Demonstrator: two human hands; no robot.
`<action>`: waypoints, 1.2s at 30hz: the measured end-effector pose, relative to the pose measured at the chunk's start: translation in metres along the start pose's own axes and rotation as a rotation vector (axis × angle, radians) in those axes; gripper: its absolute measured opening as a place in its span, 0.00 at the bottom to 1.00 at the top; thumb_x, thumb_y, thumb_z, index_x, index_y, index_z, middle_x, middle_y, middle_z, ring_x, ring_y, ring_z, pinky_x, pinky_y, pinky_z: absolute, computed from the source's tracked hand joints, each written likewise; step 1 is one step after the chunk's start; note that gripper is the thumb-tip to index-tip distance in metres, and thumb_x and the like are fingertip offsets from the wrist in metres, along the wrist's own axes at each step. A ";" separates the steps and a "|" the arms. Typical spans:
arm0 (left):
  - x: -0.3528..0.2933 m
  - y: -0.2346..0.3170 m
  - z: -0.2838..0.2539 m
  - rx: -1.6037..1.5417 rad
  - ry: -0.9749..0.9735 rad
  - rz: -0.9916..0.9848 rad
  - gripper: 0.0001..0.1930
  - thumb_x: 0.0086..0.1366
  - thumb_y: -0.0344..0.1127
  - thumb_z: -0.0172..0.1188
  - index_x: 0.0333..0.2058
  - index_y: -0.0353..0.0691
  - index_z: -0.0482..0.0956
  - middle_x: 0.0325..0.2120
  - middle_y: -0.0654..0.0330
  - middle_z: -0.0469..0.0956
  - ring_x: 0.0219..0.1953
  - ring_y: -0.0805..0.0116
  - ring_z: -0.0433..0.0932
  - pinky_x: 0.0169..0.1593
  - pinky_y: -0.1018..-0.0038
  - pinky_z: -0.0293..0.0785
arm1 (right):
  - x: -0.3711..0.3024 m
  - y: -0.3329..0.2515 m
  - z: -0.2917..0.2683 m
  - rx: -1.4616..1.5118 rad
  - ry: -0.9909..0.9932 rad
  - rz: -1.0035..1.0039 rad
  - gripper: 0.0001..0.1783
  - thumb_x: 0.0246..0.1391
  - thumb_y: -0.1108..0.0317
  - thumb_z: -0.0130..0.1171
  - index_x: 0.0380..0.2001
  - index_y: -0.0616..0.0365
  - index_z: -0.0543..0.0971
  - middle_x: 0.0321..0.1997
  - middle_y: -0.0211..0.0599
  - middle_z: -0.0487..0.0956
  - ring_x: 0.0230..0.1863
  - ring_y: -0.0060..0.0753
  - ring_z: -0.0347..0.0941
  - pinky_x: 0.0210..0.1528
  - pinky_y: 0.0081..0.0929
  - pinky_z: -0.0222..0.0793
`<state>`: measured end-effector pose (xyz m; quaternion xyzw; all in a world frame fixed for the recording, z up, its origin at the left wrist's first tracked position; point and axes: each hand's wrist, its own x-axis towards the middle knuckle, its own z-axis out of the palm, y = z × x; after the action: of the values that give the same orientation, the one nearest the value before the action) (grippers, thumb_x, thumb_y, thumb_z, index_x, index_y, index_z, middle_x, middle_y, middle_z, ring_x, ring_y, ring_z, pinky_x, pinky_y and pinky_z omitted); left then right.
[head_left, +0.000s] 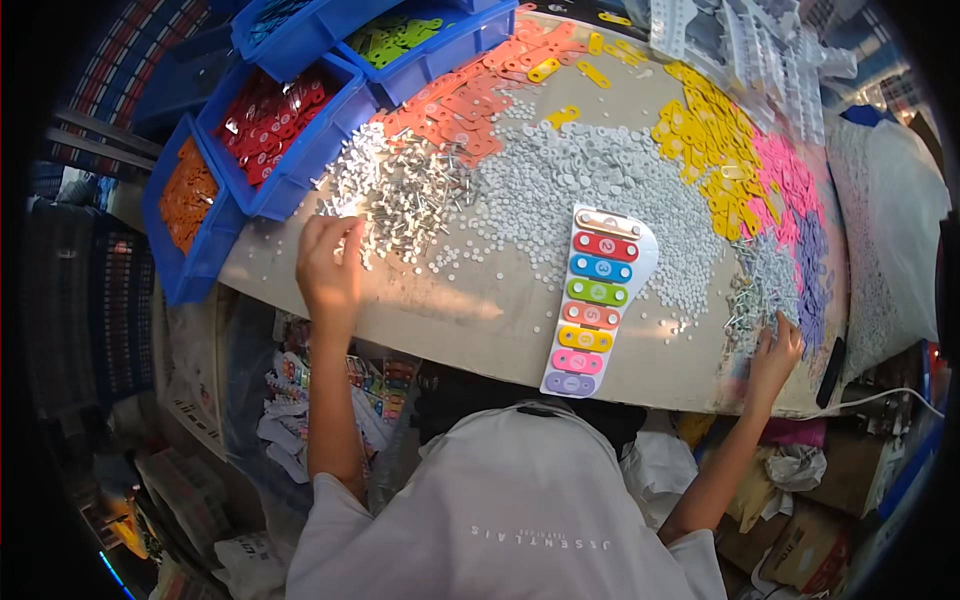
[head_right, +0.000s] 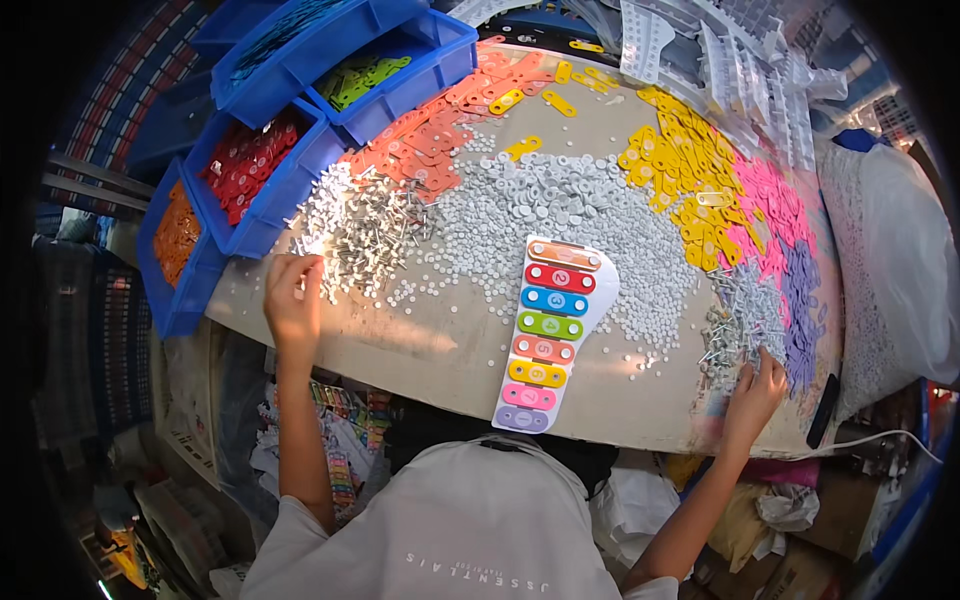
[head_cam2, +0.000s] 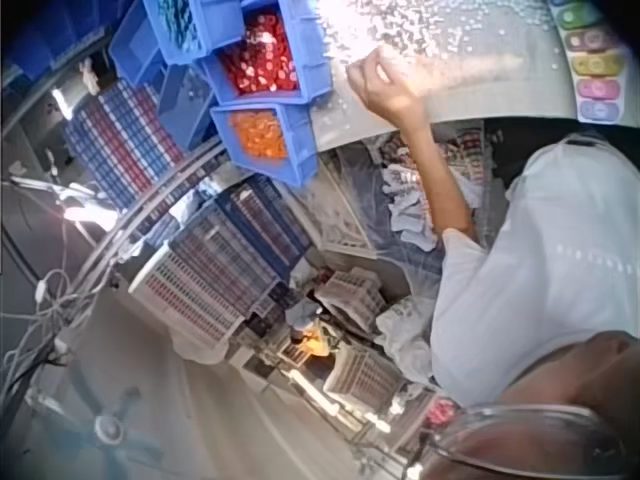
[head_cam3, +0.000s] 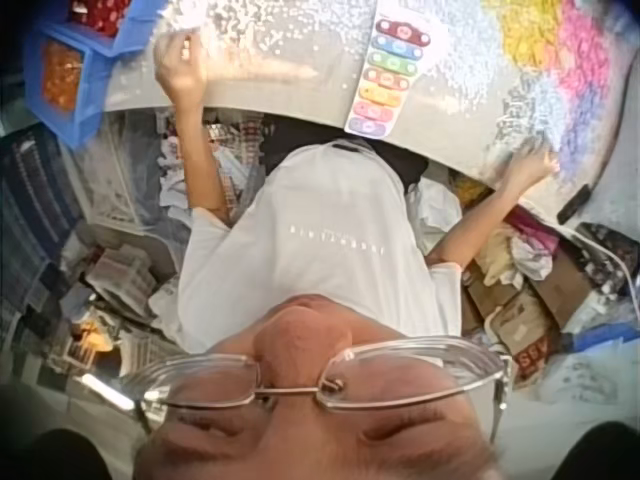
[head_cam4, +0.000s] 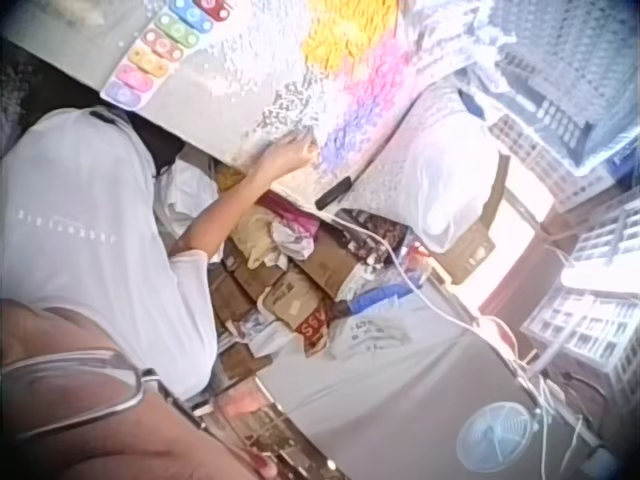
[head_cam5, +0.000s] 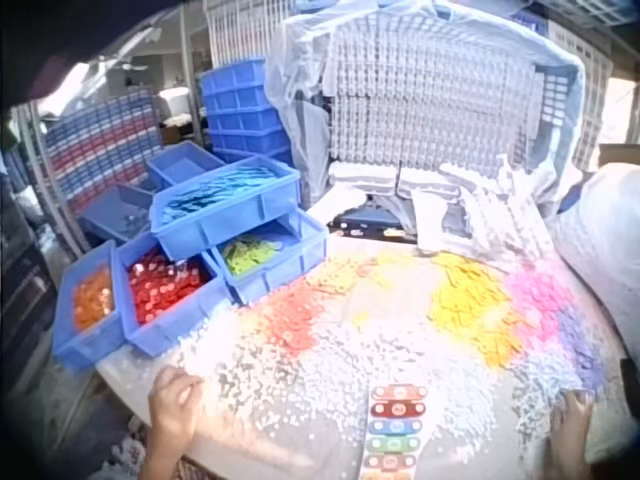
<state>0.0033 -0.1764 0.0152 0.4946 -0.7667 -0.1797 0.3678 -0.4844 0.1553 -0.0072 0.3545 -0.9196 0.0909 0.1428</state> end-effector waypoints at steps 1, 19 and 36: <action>0.002 -0.007 -0.004 0.085 0.038 0.024 0.05 0.64 0.28 0.63 0.37 0.33 0.83 0.33 0.55 0.77 0.36 0.59 0.77 0.41 0.68 0.73 | 0.001 0.000 0.001 0.036 0.023 -0.008 0.11 0.61 0.72 0.57 0.46 0.62 0.79 0.48 0.47 0.78 0.52 0.51 0.71 0.55 0.43 0.66; 0.003 -0.036 0.005 0.357 -0.058 0.176 0.04 0.60 0.30 0.64 0.33 0.38 0.80 0.32 0.57 0.74 0.40 0.53 0.74 0.46 0.60 0.68 | -0.006 -0.054 -0.018 0.828 0.136 0.209 0.03 0.59 0.78 0.53 0.36 0.63 0.74 0.40 0.34 0.80 0.32 0.19 0.69 0.30 0.19 0.66; -0.045 0.078 0.023 -0.562 -0.377 -0.263 0.05 0.66 0.24 0.62 0.40 0.34 0.82 0.34 0.66 0.79 0.36 0.79 0.75 0.40 0.82 0.70 | -0.061 -0.181 -0.043 1.484 -0.680 0.325 0.07 0.67 0.68 0.57 0.39 0.61 0.75 0.30 0.29 0.80 0.30 0.14 0.75 0.31 0.14 0.68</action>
<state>-0.0518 -0.1036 0.0326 0.4268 -0.6716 -0.5171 0.3154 -0.3103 0.0728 0.0251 0.2274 -0.6533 0.5811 -0.4286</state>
